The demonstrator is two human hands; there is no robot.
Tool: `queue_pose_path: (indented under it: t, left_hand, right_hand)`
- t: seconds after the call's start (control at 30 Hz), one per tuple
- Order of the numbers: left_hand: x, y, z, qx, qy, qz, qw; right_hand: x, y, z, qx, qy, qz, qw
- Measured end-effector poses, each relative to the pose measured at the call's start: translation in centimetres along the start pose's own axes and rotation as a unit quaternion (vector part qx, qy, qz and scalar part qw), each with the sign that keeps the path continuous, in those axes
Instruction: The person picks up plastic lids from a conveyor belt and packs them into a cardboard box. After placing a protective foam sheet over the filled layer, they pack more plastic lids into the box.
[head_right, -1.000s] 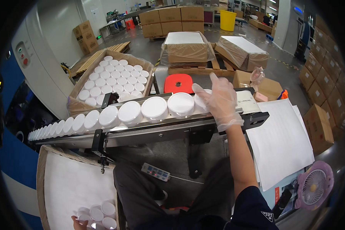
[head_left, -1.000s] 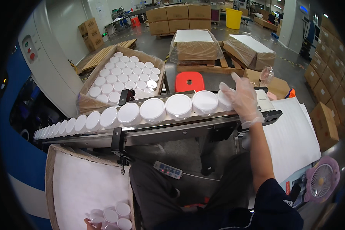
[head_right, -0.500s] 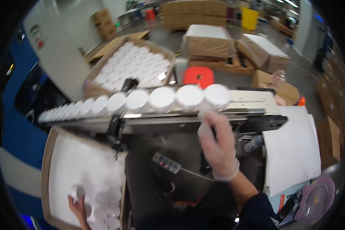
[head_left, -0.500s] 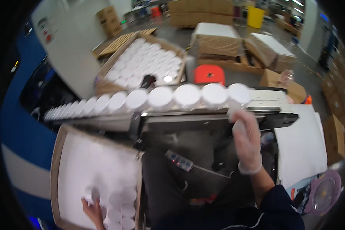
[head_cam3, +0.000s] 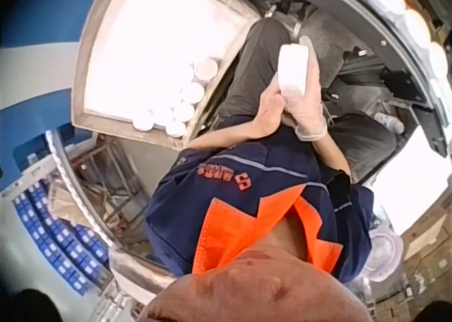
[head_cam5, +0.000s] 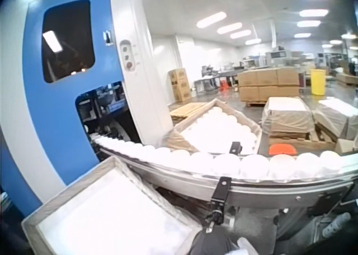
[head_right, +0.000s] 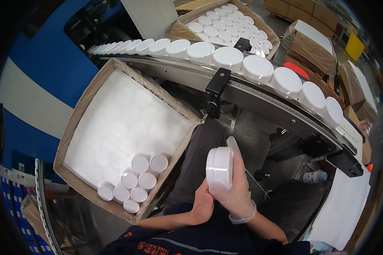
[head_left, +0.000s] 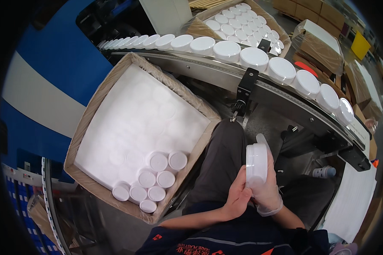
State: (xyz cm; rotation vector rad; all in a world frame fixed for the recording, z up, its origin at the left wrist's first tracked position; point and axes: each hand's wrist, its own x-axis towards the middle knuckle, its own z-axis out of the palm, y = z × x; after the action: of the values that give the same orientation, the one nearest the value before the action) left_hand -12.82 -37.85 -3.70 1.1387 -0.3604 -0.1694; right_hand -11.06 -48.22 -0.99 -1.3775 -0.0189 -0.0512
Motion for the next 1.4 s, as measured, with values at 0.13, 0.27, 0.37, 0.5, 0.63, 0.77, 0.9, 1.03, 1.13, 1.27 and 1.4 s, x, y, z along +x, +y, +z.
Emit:
queue_pose_path:
  t: [0.13,0.27,0.37,0.5,0.63,0.77,0.9,1.03,1.13,1.27,1.4]
  left_hand:
    - [0.0,-0.2,-1.4,-0.093,-0.074,-0.017,0.993]
    - [4.2,2.0,-8.1,0.264,-0.206,0.091,0.938]
    - [5.9,1.4,-19.6,0.736,-0.027,0.122,0.666]
    - [1.5,1.8,-30.2,0.88,-0.153,0.036,0.448]
    - [2.0,1.3,-29.2,0.869,-0.195,-0.054,0.452]
    - [4.4,2.1,-27.5,0.865,-0.198,-0.165,0.43]
    - [5.4,1.5,-28.2,0.846,-0.181,-0.241,0.44]
    - [6.2,0.1,-27.9,0.841,-0.202,-0.262,0.429]
    - [5.8,0.0,-26.6,0.808,-0.206,-0.273,0.48]
    - [4.5,-2.0,-31.6,0.824,-0.231,-0.214,0.472]
    - [6.7,-1.8,-31.4,0.781,-0.285,-0.381,0.405]
  right_hand:
    - [0.3,-0.9,0.4,-0.002,0.01,0.048,0.999]
    - [0.0,-1.4,-2.7,0.013,0.015,0.039,0.999]
    - [-0.6,-4.4,-7.5,0.014,0.037,-0.053,0.998]
    - [1.3,-11.1,-16.4,-0.553,0.231,-0.259,0.758]
    - [4.4,-15.9,-25.3,-0.645,0.332,-0.243,0.644]
    - [6.8,-15.5,-29.0,-0.741,0.202,-0.138,0.626]
    - [9.0,-16.5,-27.1,-0.704,0.037,0.032,0.709]
    - [8.6,-14.9,-29.0,-0.665,0.024,-0.025,0.746]
    - [7.4,-14.8,-27.5,-0.699,0.134,-0.044,0.702]
    - [6.3,-13.1,-23.4,-0.613,0.275,-0.362,0.646]
    - [4.4,-12.8,-18.1,-0.509,0.142,-0.433,0.73]
